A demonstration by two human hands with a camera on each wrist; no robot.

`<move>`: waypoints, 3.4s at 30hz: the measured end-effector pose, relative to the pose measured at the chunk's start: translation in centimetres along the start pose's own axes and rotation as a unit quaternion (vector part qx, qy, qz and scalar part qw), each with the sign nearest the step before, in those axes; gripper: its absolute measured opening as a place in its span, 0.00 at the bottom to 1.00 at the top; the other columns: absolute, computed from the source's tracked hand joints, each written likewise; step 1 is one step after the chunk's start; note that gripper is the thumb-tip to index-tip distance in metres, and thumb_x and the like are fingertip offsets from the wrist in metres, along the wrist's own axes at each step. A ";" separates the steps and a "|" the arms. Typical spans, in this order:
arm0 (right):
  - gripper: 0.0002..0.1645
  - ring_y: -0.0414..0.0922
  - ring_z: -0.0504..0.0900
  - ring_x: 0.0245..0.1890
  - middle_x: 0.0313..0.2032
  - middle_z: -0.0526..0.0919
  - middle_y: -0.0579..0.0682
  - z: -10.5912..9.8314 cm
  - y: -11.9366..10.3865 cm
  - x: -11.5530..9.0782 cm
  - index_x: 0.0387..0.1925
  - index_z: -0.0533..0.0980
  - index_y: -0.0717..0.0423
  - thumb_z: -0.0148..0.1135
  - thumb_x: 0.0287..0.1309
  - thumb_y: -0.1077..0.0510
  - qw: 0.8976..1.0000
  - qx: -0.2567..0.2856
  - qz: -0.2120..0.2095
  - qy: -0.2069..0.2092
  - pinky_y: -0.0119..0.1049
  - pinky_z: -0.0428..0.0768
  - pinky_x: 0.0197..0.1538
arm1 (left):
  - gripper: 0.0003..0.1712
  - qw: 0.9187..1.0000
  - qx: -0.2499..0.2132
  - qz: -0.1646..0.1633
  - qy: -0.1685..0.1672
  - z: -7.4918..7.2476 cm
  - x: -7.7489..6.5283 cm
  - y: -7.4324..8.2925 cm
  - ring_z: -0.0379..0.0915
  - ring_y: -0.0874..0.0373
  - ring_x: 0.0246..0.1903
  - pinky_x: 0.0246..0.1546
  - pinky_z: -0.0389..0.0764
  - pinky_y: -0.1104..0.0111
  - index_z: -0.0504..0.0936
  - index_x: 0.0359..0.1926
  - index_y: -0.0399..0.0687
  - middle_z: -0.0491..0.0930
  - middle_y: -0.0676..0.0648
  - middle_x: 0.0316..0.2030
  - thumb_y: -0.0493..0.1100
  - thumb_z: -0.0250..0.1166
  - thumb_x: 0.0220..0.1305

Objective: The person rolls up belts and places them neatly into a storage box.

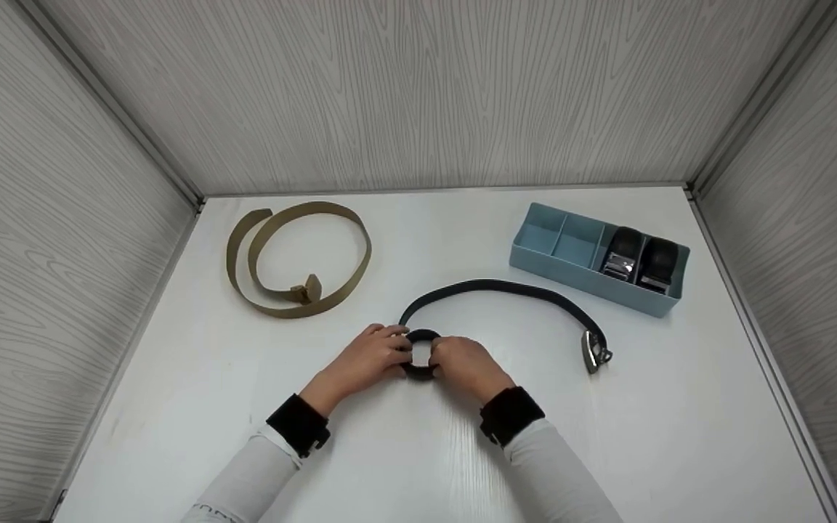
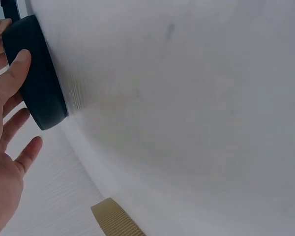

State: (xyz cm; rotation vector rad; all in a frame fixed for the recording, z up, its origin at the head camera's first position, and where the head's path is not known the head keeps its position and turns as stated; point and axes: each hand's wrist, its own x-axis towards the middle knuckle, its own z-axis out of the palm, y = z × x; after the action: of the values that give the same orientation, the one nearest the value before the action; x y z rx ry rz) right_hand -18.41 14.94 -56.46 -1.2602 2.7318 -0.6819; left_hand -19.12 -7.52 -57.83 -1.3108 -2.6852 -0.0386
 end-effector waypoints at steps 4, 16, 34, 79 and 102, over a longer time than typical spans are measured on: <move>0.07 0.43 0.81 0.31 0.30 0.83 0.47 0.3 -0.5 -0.2 0.28 0.84 0.55 0.72 0.48 0.68 0.999 -0.014 0.041 0.009 0.40 0.78 0.36 | 0.11 0.999 0.033 -0.010 0.006 0.1 0.1 0.6 0.71 0.56 0.51 0.48 0.70 0.62 0.89 0.36 0.61 0.81 0.57 0.40 0.57 0.68 0.55; 0.08 0.44 0.79 0.28 0.29 0.83 0.47 0.8 -0.1 -0.3 0.27 0.83 0.54 0.70 0.47 0.69 0.999 -0.017 -0.014 0.048 0.39 0.77 0.33 | 0.14 0.999 0.017 -0.030 0.030 0.3 0.3 1.6 0.71 0.54 0.43 0.42 0.70 0.63 0.89 0.36 0.60 0.81 0.57 0.37 0.59 0.69 0.53; 0.09 0.45 0.82 0.34 0.33 0.83 0.47 1.5 0.2 -0.4 0.32 0.85 0.56 0.70 0.48 0.70 0.997 -0.025 0.030 0.072 0.39 0.79 0.38 | 0.15 0.994 0.069 -0.079 0.002 0.1 1.6 2.6 0.73 0.52 0.38 0.45 0.68 0.58 0.88 0.33 0.62 0.81 0.57 0.30 0.63 0.64 0.57; 0.15 0.38 0.69 0.27 0.28 0.78 0.50 0.5 0.3 0.9 0.25 0.81 0.58 0.60 0.43 0.79 0.998 0.030 -0.050 -0.002 0.32 0.69 0.30 | 0.14 0.935 -0.191 -0.299 0.007 -0.8 2.7 0.2 0.79 0.52 0.25 0.27 0.77 0.61 0.80 0.23 0.44 0.81 0.46 0.23 0.46 0.68 0.62; 0.08 0.45 0.82 0.32 0.33 0.84 0.51 1.3 -0.6 0.0 0.30 0.84 0.58 0.69 0.48 0.71 0.998 0.020 -0.039 0.036 0.39 0.79 0.36 | 0.12 0.926 -0.159 -0.343 -0.015 -0.4 3.2 0.2 0.81 0.48 0.29 0.26 0.78 0.57 0.78 0.24 0.46 0.82 0.46 0.25 0.46 0.69 0.58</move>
State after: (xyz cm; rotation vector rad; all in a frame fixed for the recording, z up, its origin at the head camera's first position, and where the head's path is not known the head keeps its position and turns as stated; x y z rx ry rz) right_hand -17.70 14.09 -57.42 -1.3658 2.7214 -0.8008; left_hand -20.87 -4.89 -57.01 -0.3505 -3.1061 -0.5519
